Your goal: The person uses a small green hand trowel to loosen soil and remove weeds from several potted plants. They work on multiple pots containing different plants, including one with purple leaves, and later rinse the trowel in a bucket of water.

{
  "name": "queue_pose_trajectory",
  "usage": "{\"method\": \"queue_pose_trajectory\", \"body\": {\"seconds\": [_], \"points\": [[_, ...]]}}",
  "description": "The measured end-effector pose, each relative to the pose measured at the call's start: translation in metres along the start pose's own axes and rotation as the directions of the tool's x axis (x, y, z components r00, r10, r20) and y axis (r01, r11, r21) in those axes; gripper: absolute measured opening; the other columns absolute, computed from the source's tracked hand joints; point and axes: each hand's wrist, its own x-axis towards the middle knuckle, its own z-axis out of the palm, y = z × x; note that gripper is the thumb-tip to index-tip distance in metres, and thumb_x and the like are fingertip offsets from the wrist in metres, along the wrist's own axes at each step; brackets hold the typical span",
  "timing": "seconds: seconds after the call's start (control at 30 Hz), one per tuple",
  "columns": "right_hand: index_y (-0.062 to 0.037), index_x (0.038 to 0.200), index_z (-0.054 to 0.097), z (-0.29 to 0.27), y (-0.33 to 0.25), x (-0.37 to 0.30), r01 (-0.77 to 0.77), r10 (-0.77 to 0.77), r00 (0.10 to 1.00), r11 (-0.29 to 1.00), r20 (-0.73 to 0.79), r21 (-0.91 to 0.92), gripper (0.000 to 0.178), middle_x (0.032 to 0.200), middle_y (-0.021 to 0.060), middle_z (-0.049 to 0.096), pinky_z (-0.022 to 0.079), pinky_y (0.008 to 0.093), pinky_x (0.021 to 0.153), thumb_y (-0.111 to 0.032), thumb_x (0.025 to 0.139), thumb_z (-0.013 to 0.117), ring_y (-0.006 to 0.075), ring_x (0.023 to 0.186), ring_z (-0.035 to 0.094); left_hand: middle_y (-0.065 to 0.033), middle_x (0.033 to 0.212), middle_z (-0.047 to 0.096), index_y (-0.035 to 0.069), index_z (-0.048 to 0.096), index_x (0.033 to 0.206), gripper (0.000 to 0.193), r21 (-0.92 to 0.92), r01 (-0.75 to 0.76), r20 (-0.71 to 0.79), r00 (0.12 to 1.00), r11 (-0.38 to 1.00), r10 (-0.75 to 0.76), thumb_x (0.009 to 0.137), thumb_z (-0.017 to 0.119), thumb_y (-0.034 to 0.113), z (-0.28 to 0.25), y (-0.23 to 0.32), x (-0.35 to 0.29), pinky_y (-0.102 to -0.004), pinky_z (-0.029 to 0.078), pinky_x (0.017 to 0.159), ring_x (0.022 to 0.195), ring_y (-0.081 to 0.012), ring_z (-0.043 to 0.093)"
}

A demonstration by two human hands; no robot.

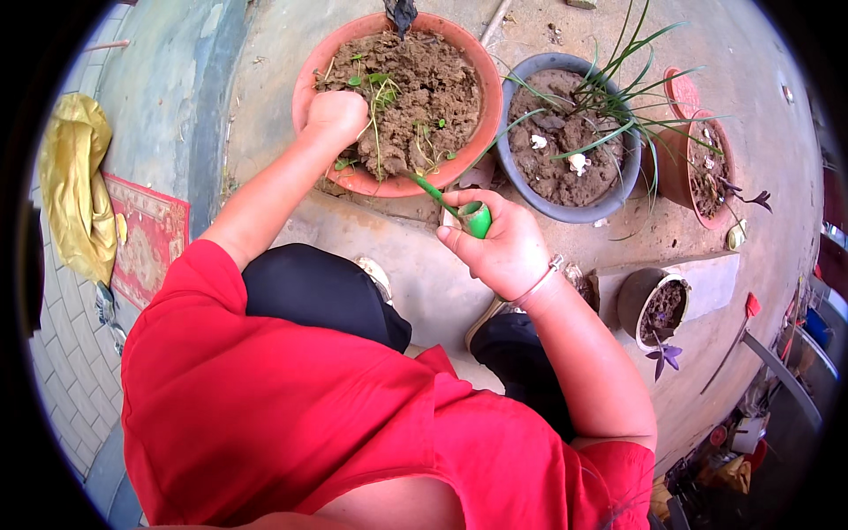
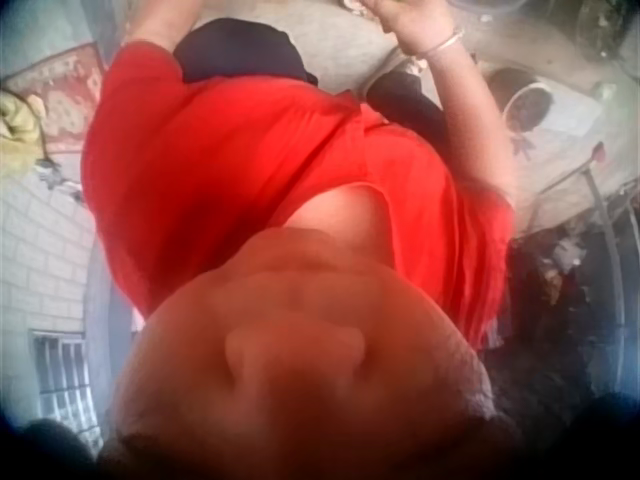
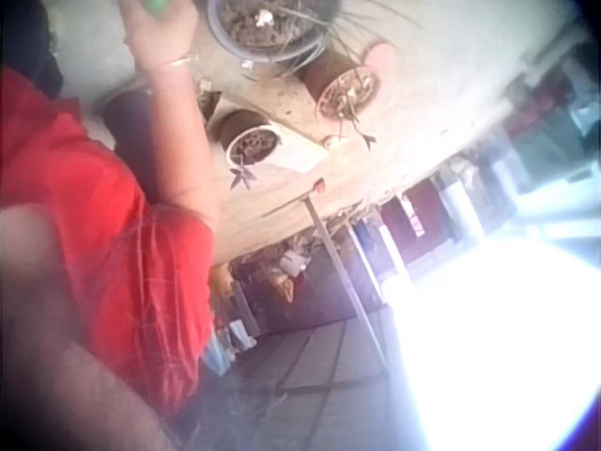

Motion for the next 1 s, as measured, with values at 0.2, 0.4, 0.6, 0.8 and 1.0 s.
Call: {"method": "queue_pose_trajectory", "body": {"seconds": [0.2, 0.4, 0.6, 0.8, 1.0], "points": [[-0.0052, 0.118, 0.062, -0.004, -0.009, -0.009, 0.124, -0.123, 0.992, 0.988, 0.007, -0.092, 0.035, 0.068, -0.0057, 0.055, 0.038, 0.0196, 0.045, -0.008, 0.085, 0.071, 0.0024, 0.05, 0.045, -0.0051, 0.098, 0.069, 0.019, 0.076, 0.096, 0.022, -0.245, -0.32, -0.272, 0.929, 0.915, 0.252, 0.08, 0.063, 0.026, -0.005, -0.051, -0.015, -0.0364, 0.051, 0.086, 0.095, -0.0252, 0.064], [0.0028, 0.116, 0.057, 0.001, -0.017, 0.008, 0.017, -0.013, 1.0, 0.964, -0.015, 0.265, 0.038, 0.065, -0.001, 0.057, 0.039, 0.0229, 0.043, -0.011, 0.084, 0.072, 0.0071, 0.047, 0.049, -0.0037, 0.095, 0.068, 0.016, 0.075, 0.093, 0.027, -0.329, -0.581, -0.478, 0.782, 0.745, 0.399, 0.073, 0.071, 0.033, -0.015, -0.057, -0.022, -0.0361, 0.049, 0.087, 0.095, -0.0243, 0.061], [0.0057, 0.118, 0.053, 0.013, -0.022, 0.021, 0.012, -0.003, 1.0, 0.922, -0.022, 0.386, 0.042, 0.064, 0.0004, 0.055, 0.037, 0.0236, 0.042, -0.012, 0.085, 0.072, 0.008, 0.046, 0.048, -0.0016, 0.099, 0.065, 0.015, 0.073, 0.096, 0.027, -0.23, -0.658, -0.498, 0.713, 0.717, 0.494, 0.073, 0.071, 0.028, -0.003, -0.032, -0.038, -0.0383, 0.048, 0.091, 0.101, -0.0239, 0.058], [0.003, 0.116, 0.056, 0.013, -0.027, 0.004, 0.021, -0.013, 0.999, 0.975, -0.037, 0.223, 0.038, 0.067, -0.0008, 0.056, 0.038, 0.0231, 0.042, -0.011, 0.085, 0.072, 0.0068, 0.047, 0.048, -0.0029, 0.102, 0.064, 0.019, 0.073, 0.101, 0.025, -0.18, -0.391, -0.453, 0.847, 0.903, 0.277, 0.076, 0.07, 0.024, -0.009, -0.032, -0.036, -0.0385, 0.047, 0.093, 0.103, -0.0255, 0.057], [-0.0007, 0.12, 0.06, 0.004, -0.036, -0.017, 0.003, -0.002, 0.999, 1.0, -0.05, 0.025, 0.036, 0.067, -0.0032, 0.054, 0.038, 0.0205, 0.044, -0.01, 0.086, 0.07, 0.0041, 0.048, 0.046, -0.0061, 0.098, 0.065, 0.019, 0.072, 0.103, 0.029, -0.267, -0.248, -0.498, 0.863, 0.931, 0.088, 0.075, 0.073, 0.017, -0.002, -0.041, -0.03, -0.038, 0.046, 0.094, 0.102, -0.0285, 0.059]]}}
